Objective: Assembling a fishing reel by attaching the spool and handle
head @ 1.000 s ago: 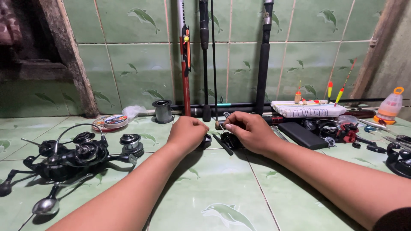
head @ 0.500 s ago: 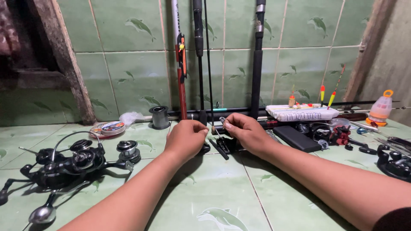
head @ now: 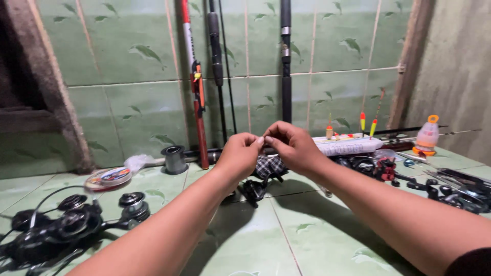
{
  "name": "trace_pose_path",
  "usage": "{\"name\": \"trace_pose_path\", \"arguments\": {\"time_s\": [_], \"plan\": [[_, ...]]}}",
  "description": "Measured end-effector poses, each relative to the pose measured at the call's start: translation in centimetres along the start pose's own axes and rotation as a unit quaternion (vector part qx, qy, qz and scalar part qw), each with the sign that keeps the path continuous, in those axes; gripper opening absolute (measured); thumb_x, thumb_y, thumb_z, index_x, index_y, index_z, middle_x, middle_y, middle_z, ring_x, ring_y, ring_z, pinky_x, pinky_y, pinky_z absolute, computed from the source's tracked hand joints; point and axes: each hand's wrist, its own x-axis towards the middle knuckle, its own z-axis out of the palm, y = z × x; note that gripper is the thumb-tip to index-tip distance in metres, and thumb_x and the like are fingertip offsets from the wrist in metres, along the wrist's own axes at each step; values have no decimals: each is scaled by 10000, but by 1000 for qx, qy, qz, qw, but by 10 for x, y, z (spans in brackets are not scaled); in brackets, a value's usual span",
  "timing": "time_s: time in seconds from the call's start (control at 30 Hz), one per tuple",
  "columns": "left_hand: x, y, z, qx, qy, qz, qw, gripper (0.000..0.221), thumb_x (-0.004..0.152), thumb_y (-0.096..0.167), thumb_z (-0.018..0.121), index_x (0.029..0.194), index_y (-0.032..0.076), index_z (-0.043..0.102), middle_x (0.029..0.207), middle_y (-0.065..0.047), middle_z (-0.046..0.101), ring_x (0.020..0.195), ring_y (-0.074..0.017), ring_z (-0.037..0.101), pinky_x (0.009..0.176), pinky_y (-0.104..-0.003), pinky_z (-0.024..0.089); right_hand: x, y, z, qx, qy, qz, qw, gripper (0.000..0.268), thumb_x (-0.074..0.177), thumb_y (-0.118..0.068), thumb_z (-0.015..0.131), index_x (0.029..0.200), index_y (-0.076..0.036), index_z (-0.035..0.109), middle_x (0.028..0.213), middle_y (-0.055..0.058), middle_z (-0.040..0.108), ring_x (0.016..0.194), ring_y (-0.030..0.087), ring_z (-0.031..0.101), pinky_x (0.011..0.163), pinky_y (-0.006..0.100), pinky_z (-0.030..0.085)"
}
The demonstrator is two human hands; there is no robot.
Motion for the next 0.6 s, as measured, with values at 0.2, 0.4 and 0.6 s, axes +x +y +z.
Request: {"name": "trace_pose_path", "arguments": {"time_s": [0.2,0.4,0.6], "plan": [[20,40,46,14,-48,101,994,268,978,296,599,1083,122,773,984,-102,792,1073,-311,727,903,-430,536,17,18,-85,-17,-23,25,999,78,872,-29,753,935,-69,775,657,40,682,607,90,586,570,222,470],[7,85,112,104,-149,160,970,333,998,330,539,1220,141,700,1189,-118,749,1254,-351,637,1021,-520,497,4,6,-186,-54,-83,169,981,71,742,36,819,788,-10,791,568,135,695,425,136,567,412,241,389],[-43,121,174,211,-281,228,908,336,994,330,476,1209,196,697,1238,-105,728,1281,-367,626,1072,-550,454,-22,-21,-262,-84,-65,368,924,65,730,24,850,769,12,799,478,159,568,417,148,482,425,231,313]]}}
